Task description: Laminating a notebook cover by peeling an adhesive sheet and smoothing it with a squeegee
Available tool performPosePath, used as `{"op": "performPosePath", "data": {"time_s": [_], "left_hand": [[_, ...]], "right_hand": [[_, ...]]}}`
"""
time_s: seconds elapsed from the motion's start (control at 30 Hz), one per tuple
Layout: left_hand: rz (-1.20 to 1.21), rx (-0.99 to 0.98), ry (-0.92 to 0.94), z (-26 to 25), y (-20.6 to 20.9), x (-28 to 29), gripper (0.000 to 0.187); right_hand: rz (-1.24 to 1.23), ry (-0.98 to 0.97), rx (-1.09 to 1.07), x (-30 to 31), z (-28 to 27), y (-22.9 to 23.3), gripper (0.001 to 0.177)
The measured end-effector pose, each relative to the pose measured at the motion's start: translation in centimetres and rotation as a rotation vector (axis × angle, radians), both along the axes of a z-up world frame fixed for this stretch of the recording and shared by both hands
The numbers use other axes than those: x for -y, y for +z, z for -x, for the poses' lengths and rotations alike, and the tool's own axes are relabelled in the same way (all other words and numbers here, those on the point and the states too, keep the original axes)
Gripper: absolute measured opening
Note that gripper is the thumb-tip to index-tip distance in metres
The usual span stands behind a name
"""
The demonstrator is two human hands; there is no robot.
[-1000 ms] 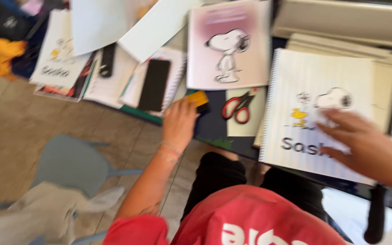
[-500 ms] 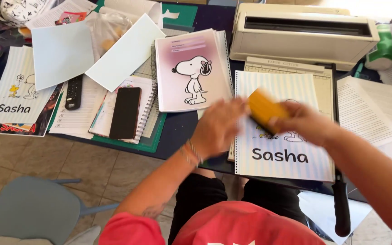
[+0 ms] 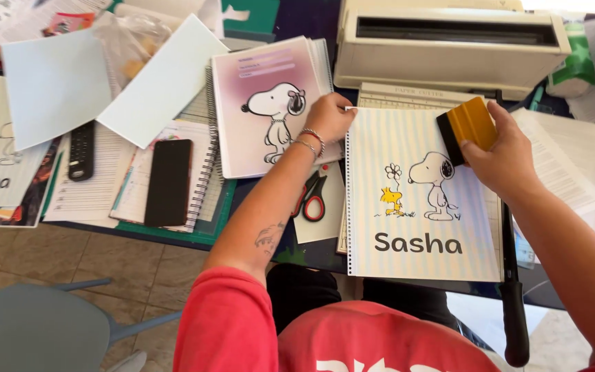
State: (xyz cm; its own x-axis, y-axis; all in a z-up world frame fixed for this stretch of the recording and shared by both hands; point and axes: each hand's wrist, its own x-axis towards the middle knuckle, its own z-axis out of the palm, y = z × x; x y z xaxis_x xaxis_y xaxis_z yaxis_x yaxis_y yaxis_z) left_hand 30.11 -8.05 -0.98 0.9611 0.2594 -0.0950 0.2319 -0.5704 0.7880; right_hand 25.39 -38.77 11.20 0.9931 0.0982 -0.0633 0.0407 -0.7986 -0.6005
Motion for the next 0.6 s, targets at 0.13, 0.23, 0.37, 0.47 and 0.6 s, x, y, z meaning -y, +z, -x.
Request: {"op": "performPosePath", "data": {"time_s": [0.13,0.23,0.37,0.47,0.6], "left_hand": [[0.231,-0.057,0.046,1.5,2.6,0.4,0.021],[0.314,-0.079,0.067,2.1,3.5,0.5,0.015],[0.284,-0.079,0.066,2.2,3.9,0.3,0.016],[0.337,-0.068,0.095,2.4,4.2,0.6,0.013],[0.416,0.045,0.122,2.3,2.9,0.7,0.017]], "right_hand": [[-0.025,-0.025,-0.002,0.4,0.3,-1.1,0.078],[-0.045,-0.009,-0.041,-1.5,1.2,-0.5,0.078],[-0.075,0.015,-0.113,-4.0,2.1,-0.6,0.081],[-0.059,0.077,-0.100,-4.9,2.2,-1.4,0.081],[-0.175,0.204,0.068,-5.7,3.1,-2.8,0.077]]}}
